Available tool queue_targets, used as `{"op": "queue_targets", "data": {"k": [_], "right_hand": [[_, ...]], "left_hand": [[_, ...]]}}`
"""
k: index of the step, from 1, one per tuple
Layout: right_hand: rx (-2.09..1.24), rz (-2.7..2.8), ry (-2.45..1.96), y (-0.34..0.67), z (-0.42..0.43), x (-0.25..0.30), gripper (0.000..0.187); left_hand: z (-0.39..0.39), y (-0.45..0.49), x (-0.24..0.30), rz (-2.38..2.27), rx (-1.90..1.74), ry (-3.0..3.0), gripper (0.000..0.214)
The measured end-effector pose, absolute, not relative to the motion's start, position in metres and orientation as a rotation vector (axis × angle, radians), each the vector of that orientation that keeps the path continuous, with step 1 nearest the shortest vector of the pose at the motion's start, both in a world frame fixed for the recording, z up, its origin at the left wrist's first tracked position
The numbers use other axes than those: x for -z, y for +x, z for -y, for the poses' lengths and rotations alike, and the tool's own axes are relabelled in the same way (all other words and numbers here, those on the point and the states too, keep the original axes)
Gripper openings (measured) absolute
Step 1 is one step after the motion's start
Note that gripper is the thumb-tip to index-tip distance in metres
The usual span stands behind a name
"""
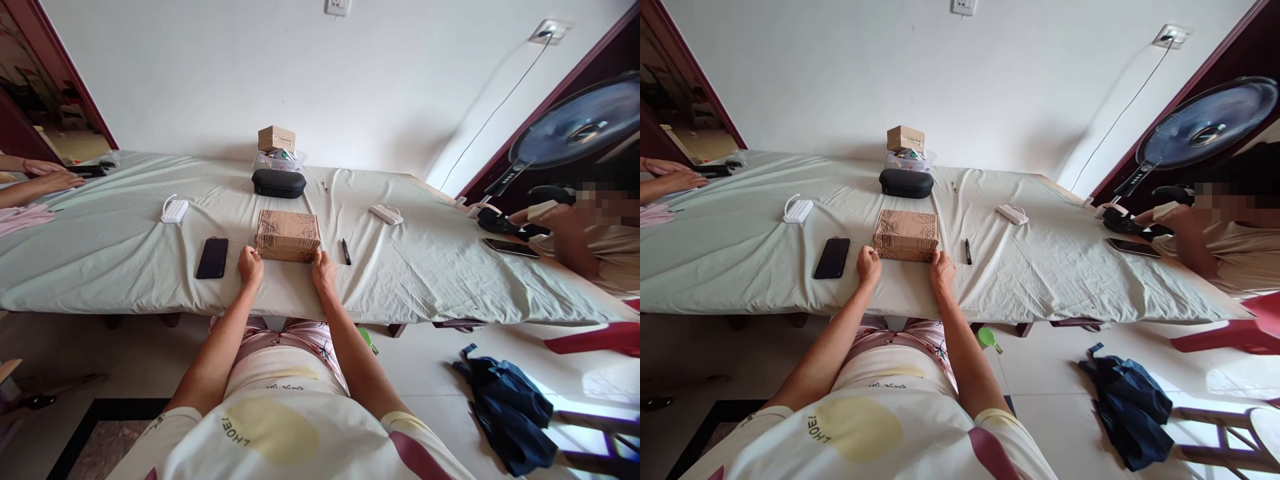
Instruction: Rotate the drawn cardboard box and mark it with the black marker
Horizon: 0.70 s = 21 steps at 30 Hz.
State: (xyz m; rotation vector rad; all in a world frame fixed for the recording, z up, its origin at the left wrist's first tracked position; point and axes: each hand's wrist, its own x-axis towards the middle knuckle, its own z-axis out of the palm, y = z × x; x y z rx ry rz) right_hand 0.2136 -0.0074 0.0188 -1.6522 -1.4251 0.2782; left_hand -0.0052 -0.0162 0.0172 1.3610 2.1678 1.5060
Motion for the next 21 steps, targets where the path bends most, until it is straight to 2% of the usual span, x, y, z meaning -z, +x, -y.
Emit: {"op": "queue_targets", "data": {"k": [6,12,21], "right_hand": [[-0.025,1.450,-1.304,0.212,0.004,-0.015,0.050],[0.110,1.652,-1.222,0.207,0.008,-0.019,0.047],[0.043,1.677,-1.191,0.210,0.007,-0.015,0.064]], "left_hand": [[0.023,0.004,-0.022,-2.063,-1.700,1.600,0.063],[0.029,0.008,-0.028,-1.997,-1.519,1.837,0.069],[0.027,0.008,-0.026,-1.956,-1.502,1.879,0.073]]}}
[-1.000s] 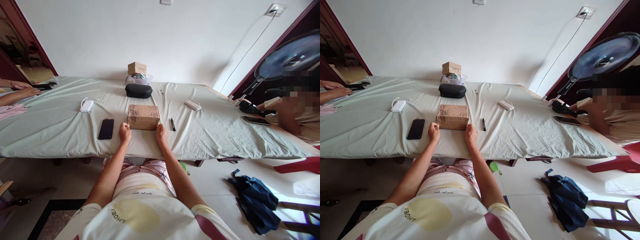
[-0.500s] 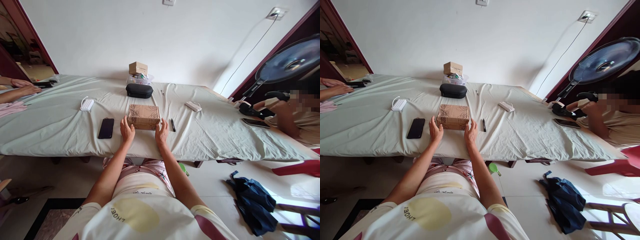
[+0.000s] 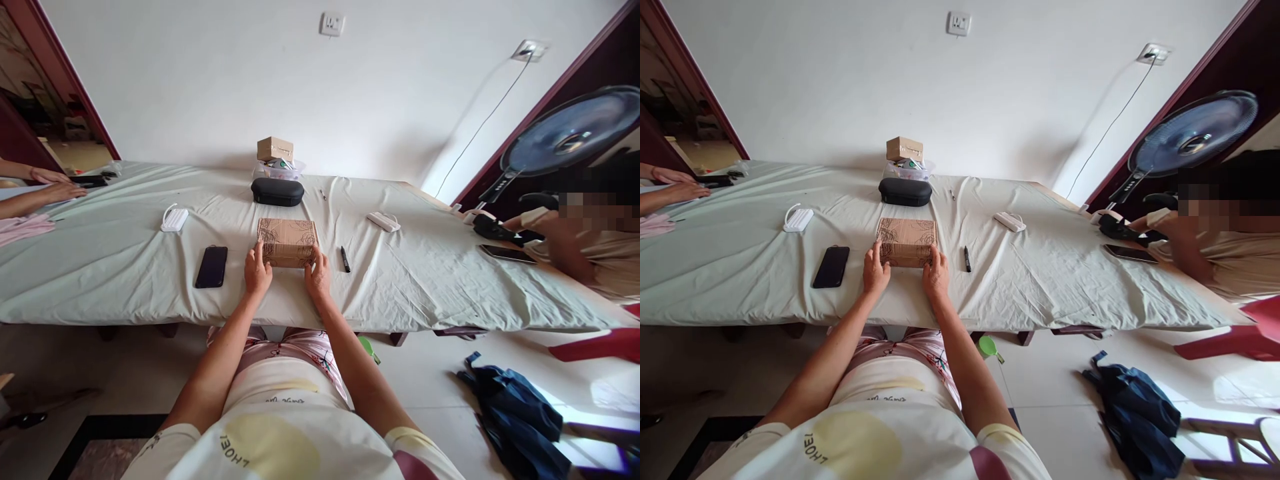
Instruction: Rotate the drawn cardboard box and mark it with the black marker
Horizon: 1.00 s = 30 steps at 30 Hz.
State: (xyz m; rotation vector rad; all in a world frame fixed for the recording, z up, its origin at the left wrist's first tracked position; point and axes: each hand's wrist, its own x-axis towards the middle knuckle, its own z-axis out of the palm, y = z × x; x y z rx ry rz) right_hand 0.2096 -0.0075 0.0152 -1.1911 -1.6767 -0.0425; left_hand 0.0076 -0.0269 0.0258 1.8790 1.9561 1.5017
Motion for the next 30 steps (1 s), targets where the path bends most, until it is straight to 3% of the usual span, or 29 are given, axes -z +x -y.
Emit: {"op": "queue_targets", "data": {"k": [10,18,30], "right_hand": [[-0.002,1.662,-1.194,0.208,0.005,-0.012,0.071],[0.032,1.558,-1.238,0.209,0.005,-0.015,0.058],[0.009,1.461,-1.967,0.303,-0.011,-0.042,0.049]], "left_hand": [[0.024,0.010,-0.028,-2.037,-1.410,1.883,0.068],[0.025,0.011,-0.025,-1.949,-1.452,1.906,0.079],[0.031,0.012,-0.031,-1.987,-1.411,1.873,0.074]]}}
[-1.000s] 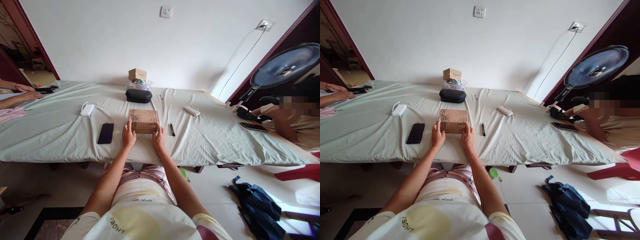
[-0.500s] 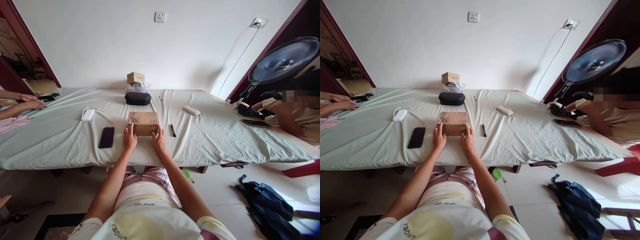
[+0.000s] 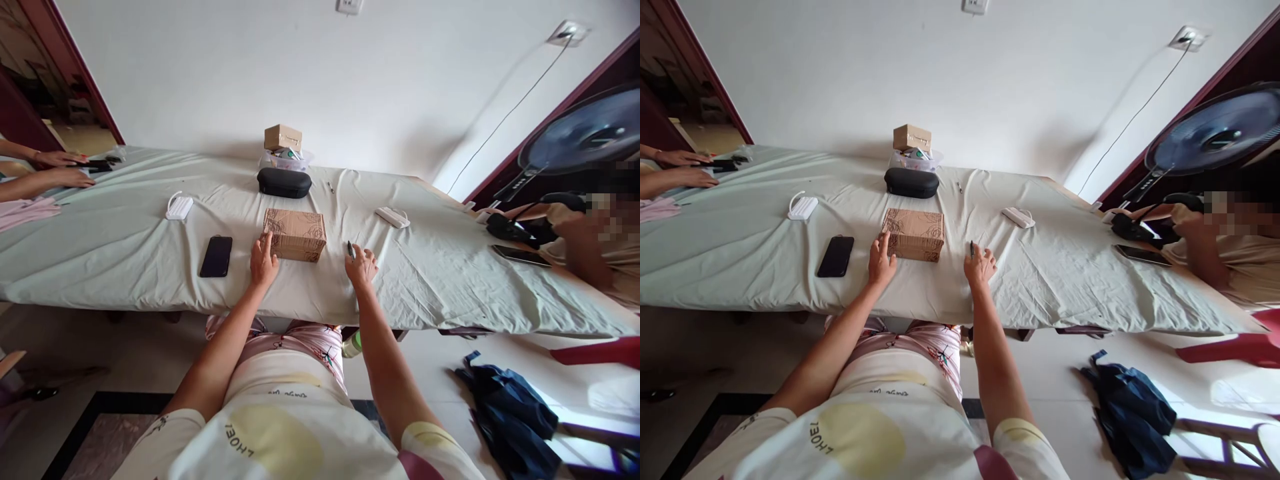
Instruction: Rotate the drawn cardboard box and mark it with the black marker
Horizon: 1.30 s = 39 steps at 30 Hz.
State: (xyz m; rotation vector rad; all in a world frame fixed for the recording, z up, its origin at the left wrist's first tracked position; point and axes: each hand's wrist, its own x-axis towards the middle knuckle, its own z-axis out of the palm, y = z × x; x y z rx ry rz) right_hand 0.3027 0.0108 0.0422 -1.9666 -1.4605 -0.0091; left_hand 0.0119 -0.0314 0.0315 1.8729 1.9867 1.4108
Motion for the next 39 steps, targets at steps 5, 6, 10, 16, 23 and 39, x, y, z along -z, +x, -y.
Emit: {"op": "queue_targets", "data": {"k": [5,6,10,16,23,39], "right_hand": [[-0.013,1.603,-1.979,0.304,-0.007,-0.029,0.034],[-0.004,1.609,-1.960,0.303,-0.007,-0.026,0.034],[-0.028,1.559,-1.894,0.303,-0.009,-0.020,0.034],[-0.056,1.360,-1.699,0.311,-0.014,-0.013,0.033],[-0.198,1.235,-1.548,0.306,-0.012,-0.013,0.029],[-0.216,1.391,-1.152,0.264,0.059,-0.032,0.040]], "left_hand": [[0.044,0.014,-0.046,-2.094,-1.427,1.928,0.070],[0.046,0.016,-0.051,-2.075,-1.409,1.976,0.068],[0.045,0.034,-0.076,-1.887,-1.338,2.176,0.061],[0.007,0.066,-0.097,-1.640,-1.178,2.397,0.063],[-0.015,0.073,-0.086,-1.725,-1.098,2.414,0.042],[-0.022,0.061,-0.089,-1.690,-0.946,2.471,0.050]]}}
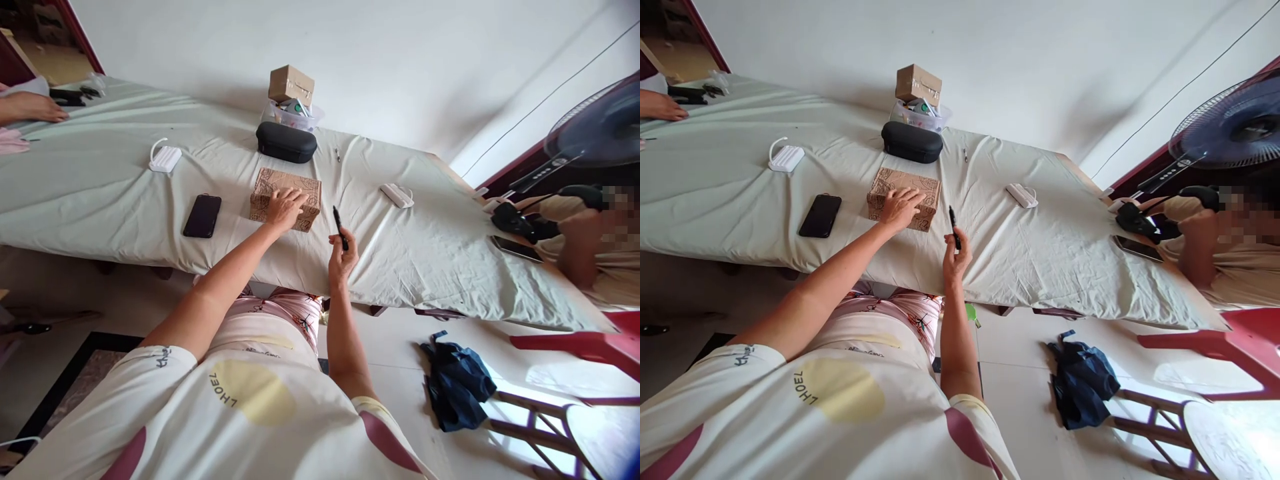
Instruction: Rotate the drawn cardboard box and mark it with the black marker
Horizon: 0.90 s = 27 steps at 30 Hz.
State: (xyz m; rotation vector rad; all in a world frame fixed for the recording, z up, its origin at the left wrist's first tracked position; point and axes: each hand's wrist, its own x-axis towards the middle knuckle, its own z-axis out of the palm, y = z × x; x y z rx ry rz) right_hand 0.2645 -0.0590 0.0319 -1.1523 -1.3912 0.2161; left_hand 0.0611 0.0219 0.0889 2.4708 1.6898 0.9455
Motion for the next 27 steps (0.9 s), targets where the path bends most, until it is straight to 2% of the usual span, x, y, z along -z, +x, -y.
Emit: {"op": "queue_targets", "data": {"k": [5,10,27], "right_hand": [[-0.152,1.740,-1.141,0.249,0.073,-0.026,0.039],[-0.103,1.864,-1.124,0.243,0.062,-0.026,0.039],[0.025,1.848,-1.102,0.246,0.063,-0.021,0.033]], "left_hand": [[-0.020,0.056,-0.091,-1.651,-0.884,2.526,0.064],[-0.018,0.056,-0.094,-1.658,-0.840,2.521,0.072],[-0.006,0.059,-0.107,-1.743,-0.732,2.562,0.067]]}}
